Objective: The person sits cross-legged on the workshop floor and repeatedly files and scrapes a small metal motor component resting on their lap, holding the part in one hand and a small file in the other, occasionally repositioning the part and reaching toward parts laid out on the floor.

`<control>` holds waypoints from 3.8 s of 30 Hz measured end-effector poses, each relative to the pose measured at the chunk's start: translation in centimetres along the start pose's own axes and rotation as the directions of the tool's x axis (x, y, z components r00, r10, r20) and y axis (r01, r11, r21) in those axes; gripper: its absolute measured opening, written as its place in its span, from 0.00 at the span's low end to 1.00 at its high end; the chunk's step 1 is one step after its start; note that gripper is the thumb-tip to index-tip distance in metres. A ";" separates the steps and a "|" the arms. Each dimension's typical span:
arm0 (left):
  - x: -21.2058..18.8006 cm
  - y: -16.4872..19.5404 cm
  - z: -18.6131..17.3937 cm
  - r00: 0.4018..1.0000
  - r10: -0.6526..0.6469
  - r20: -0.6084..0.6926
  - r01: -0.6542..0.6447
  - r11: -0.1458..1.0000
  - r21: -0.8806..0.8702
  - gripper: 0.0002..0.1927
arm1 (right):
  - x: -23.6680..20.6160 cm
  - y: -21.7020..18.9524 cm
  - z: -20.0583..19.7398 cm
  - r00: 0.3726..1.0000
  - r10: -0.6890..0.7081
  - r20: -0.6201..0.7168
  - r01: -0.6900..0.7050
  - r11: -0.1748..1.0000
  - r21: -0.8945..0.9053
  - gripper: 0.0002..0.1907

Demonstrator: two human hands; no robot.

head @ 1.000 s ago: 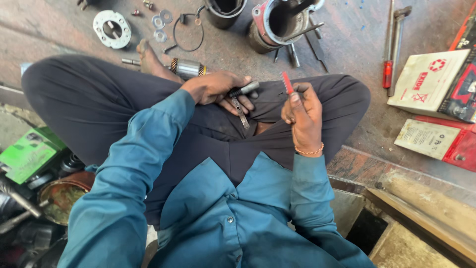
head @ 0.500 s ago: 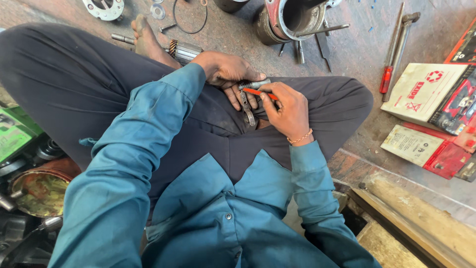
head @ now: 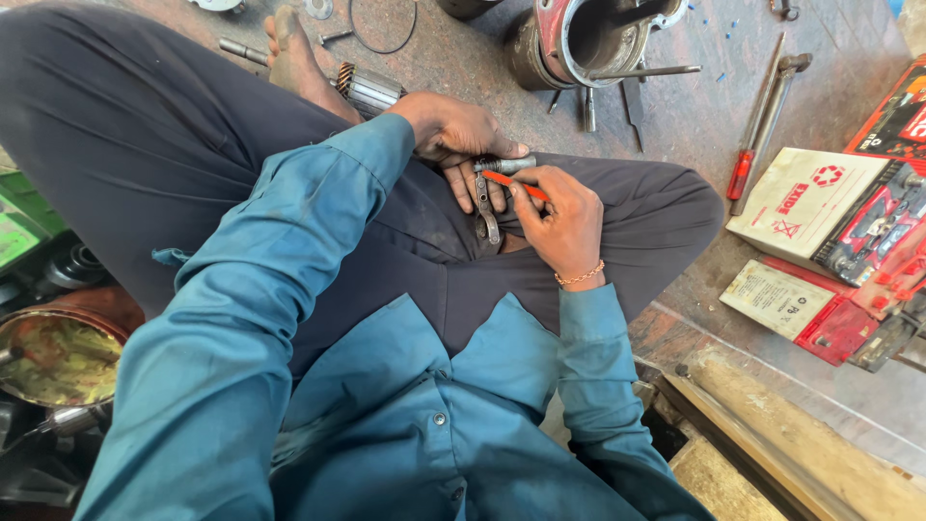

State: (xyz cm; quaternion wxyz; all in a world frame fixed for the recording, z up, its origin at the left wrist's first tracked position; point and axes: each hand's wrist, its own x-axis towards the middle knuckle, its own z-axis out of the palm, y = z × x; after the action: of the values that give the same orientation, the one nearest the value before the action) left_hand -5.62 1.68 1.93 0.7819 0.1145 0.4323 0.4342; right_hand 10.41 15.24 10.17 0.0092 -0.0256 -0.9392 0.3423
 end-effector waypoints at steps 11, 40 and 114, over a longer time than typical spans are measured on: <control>0.2 -0.2 -0.1 1.000 0.014 0.026 -0.013 1.000 -0.001 0.28 | -0.3 -0.3 0.1 1.000 -0.001 -0.015 0.001 0.999 -0.036 0.05; -0.2 -0.3 -0.2 0.998 0.063 -0.004 -0.063 0.998 -0.021 0.25 | -0.6 -0.3 1.1 0.993 -0.103 -0.063 0.099 0.993 -0.064 0.06; 3.7 -5.8 17.9 0.652 0.509 -0.561 -0.714 0.163 -0.681 0.15 | -14.5 -0.3 -3.3 0.893 0.360 -0.271 -0.286 0.918 0.276 0.11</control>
State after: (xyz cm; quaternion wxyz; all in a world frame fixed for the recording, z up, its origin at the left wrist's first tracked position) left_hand 12.57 4.63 7.33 0.4294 -0.1772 0.1403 0.8744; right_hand 24.97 16.33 12.87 0.1051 -0.2355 -0.8621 0.4363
